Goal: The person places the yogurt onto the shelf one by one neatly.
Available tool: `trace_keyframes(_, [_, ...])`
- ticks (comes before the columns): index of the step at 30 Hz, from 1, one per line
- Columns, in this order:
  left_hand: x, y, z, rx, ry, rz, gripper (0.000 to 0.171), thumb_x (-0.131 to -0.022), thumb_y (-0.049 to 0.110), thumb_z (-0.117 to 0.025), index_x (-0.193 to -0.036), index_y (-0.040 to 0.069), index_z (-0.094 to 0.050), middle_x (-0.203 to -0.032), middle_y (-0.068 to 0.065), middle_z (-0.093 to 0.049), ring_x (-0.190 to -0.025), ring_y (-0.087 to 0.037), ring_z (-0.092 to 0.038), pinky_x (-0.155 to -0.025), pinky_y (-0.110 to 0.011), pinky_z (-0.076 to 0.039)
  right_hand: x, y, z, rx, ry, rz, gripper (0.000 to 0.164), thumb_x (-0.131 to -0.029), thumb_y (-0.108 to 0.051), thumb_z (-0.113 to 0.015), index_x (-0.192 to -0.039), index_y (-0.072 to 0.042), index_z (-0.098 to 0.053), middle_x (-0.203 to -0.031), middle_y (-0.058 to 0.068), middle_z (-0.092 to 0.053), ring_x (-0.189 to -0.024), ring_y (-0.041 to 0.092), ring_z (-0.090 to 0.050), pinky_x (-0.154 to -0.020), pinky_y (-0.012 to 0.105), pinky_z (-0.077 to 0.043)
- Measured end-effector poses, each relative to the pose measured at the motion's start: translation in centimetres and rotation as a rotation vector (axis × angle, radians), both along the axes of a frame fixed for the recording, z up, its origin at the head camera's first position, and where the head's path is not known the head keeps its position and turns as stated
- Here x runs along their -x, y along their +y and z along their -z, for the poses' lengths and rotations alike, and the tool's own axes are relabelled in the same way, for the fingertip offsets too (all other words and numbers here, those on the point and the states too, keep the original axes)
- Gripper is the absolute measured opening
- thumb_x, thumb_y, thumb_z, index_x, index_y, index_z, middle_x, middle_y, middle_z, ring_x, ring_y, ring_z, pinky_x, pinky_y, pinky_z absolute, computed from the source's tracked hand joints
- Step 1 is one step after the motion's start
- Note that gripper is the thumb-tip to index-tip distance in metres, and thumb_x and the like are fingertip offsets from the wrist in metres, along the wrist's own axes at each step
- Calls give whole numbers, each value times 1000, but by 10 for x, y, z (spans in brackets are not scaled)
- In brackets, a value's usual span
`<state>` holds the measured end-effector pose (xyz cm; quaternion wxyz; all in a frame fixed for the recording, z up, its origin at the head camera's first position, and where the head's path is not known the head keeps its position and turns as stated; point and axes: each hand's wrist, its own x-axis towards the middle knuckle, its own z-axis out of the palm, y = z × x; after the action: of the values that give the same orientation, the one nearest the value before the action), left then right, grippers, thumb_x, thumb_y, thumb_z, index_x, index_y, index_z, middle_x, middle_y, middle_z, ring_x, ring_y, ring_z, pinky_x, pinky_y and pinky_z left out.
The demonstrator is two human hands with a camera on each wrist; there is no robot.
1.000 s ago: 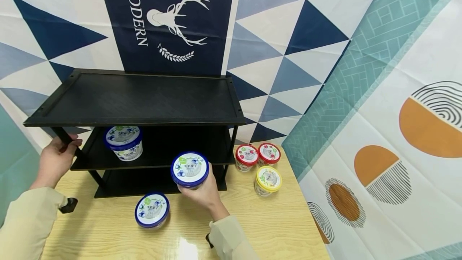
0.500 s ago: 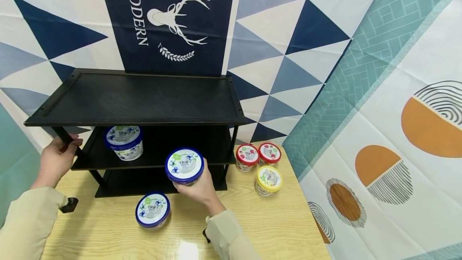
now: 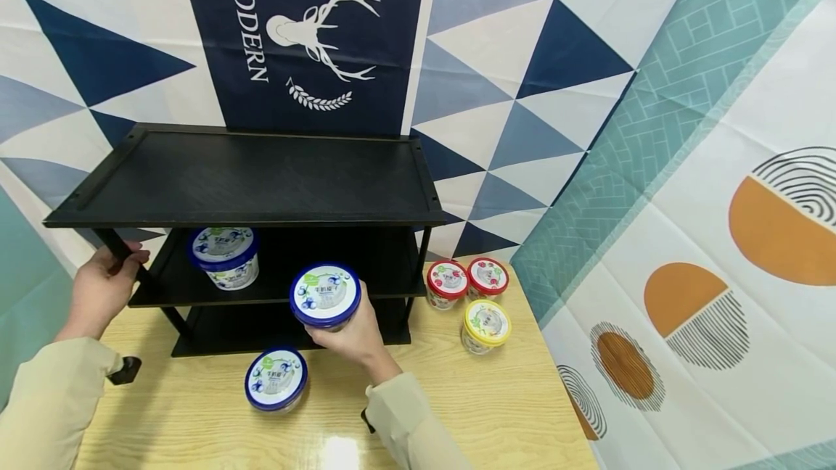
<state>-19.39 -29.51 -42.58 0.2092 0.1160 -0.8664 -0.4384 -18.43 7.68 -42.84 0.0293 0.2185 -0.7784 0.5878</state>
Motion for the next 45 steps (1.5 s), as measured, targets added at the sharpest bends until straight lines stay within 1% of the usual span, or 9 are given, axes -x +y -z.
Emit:
trace_keyframes(4, [0,1,-1,7,-14,-5,30,-98,20,-40,-118,0,-52,-87,36,-43,-77,22,-38,-63,-6,-36,1,-2,-1,3,0,3,85,-64,-5,-78,-136,1,-33,-126,19,-52,-114,27,-52,-102,41,-39])
trace_keyframes(6, [0,2,-2,10,-22,-6,31,-99,21,-40,-118,0,-52,-91,31,-48,-78,22,-37,-64,-7,-37,2,-2,-2,6,-3,1,85,-65,-5,-78,-136,1,-32,-126,19,-52,-114,28,-52,-102,42,-38])
trace_keyframes(10, [0,2,-3,13,-28,-11,31,-99,21,-40,-117,0,-52,-94,25,-51,-78,22,-37,-64,-8,-37,4,-5,-5,10,-12,-13,85,-65,-5,-77,-137,0,-32,-126,20,-51,-115,28,-52,-103,43,-37])
trace_keyframes(17, [-1,0,0,7,-24,-12,30,-99,20,-40,-117,0,-51,-88,36,-43,-78,22,-38,-64,-6,-36,8,-8,-10,9,-13,-26,86,-65,-3,-77,-137,1,-31,-127,19,-51,-115,28,-52,-103,44,-37])
trace_keyframes(20, [-1,-1,0,0,-20,-9,30,-99,20,-40,-118,0,-51,-87,37,-41,-77,22,-38,-63,-7,-36,10,-10,-13,7,-5,-43,86,-66,-3,-77,-138,0,-30,-127,19,-50,-116,29,-51,-104,44,-37])
trace_keyframes(24, [-1,-1,0,-4,-18,-9,30,-98,21,-40,-117,0,-51,-86,38,-41,-77,21,-38,-63,-7,-36,13,-12,-16,1,1,-54,87,-66,-4,-77,-138,0,-30,-129,19,-49,-117,29,-51,-104,44,-37])
trace_keyframes(31, [-2,-1,-1,-2,-15,-1,30,-99,22,-39,-115,0,-51,-87,37,-41,-78,20,-39,-62,-8,-37,16,-16,-19,-13,23,-46,86,-66,-5,-78,-137,0,-31,-128,19,-50,-117,28,-52,-103,43,-38])
trace_keyframes(37, [-2,0,-2,3,-11,-5,30,-99,21,-40,-117,-1,-51,-89,35,-43,-77,20,-39,-62,-7,-37,21,-19,-21,6,40,-64,86,-66,-4,-78,-138,0,-30,-128,19,-49,-117,28,-51,-102,41,-40])
trace_keyframes(45, [-1,2,-1,12,-15,-10,30,-99,19,-40,-118,0,-52,-88,35,-43,-77,21,-38,-62,-6,-37,29,-20,-19,28,48,-51,86,-67,-3,-78,-139,-1,-30,-130,20,-48,-118,30,-51,-102,42,-41])
